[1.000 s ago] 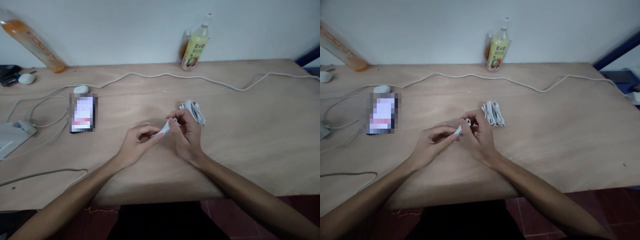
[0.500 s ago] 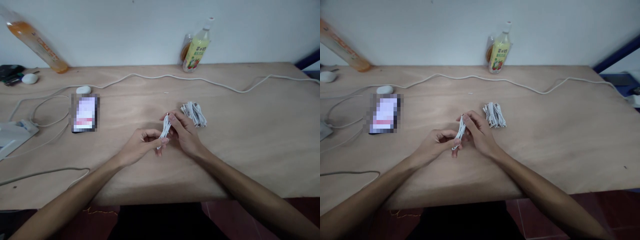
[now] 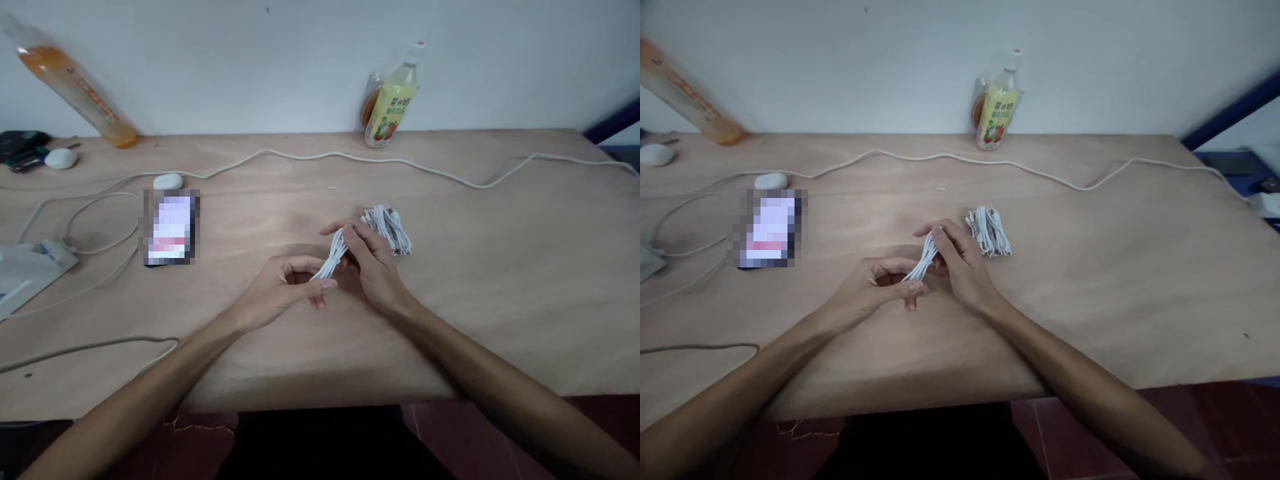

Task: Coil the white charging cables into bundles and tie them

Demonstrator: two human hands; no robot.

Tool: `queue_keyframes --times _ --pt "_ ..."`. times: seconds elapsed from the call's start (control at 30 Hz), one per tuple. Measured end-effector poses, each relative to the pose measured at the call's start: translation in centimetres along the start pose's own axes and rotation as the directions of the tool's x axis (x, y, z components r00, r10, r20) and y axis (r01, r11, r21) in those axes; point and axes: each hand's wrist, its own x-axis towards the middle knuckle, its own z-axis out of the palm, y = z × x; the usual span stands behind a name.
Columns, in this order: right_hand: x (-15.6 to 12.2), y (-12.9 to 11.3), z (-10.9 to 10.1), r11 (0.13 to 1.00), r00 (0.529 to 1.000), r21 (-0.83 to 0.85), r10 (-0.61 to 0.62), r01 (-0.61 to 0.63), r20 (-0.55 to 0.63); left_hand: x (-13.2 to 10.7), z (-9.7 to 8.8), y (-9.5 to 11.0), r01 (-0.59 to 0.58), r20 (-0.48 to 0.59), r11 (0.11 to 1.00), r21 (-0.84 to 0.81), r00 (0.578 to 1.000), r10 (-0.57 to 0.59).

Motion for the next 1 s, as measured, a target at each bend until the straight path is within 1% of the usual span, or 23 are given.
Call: queue_keyframes --times 0.1,0.23,0.43,0.53,0.63,0.7,0.77,0.87,1.0 --pt "-0.1 0.0 0.0 1.000 1.000 0.012 -0.010 0.010 0.002 0.1 0.0 -0.1 -0.004 -0.025 1.000 0.012 1.000 0.004" --pt "-0.1 0.2 0.0 1.000 1.000 -0.012 -0.009 0.009 -0.006 0.1 0.1 -0.4 -0.026 -0.042 1.000 0.013 0.999 0.027" --pt "-0.1 0.2 0.0 0.999 0.999 -0.027 -0.034 0.033 -0.014 0.1 0.2 -0.7 -0.045 -0.072 0.999 -0.017 0.996 0.044" --pt "-0.2 0.1 0.0 0.999 0.999 -0.044 -0.027 0.025 -0.041 0.1 0.1 -1.0 -0.033 -0.058 0.995 -0.096 0.998 0.027" --pt "-0.3 -0.1 -0.1 1.000 0.998 -0.029 0.001 -0.003 -0.067 0.2 -0.1 -1.2 0.006 -0.012 0.963 -0.268 1.000 -0.010" --pt "-0.3 -0.2 -0.1 1.000 0.997 -0.016 0.007 -0.008 -0.077 0.2 -0.1 -1.3 0.032 0.015 0.935 -0.353 0.999 -0.029" --pt "-0.3 -0.3 -0.1 1.000 0.996 -0.011 0.001 -0.002 -0.090 0.1 0.0 -1.2 0.040 0.028 0.923 -0.384 0.999 -0.031" --pt "-0.1 -0.2 -0.1 1.000 0.991 -0.014 -0.003 0.001 -0.136 0.0 0.0 -1.1 0.018 0.026 0.917 -0.398 1.000 -0.008" --pt "0.1 0.1 -0.1 1.000 0.981 0.000 -0.015 0.016 -0.195 -0.1 -0.1 -1.0 0.006 0.033 0.936 -0.353 0.999 0.006"
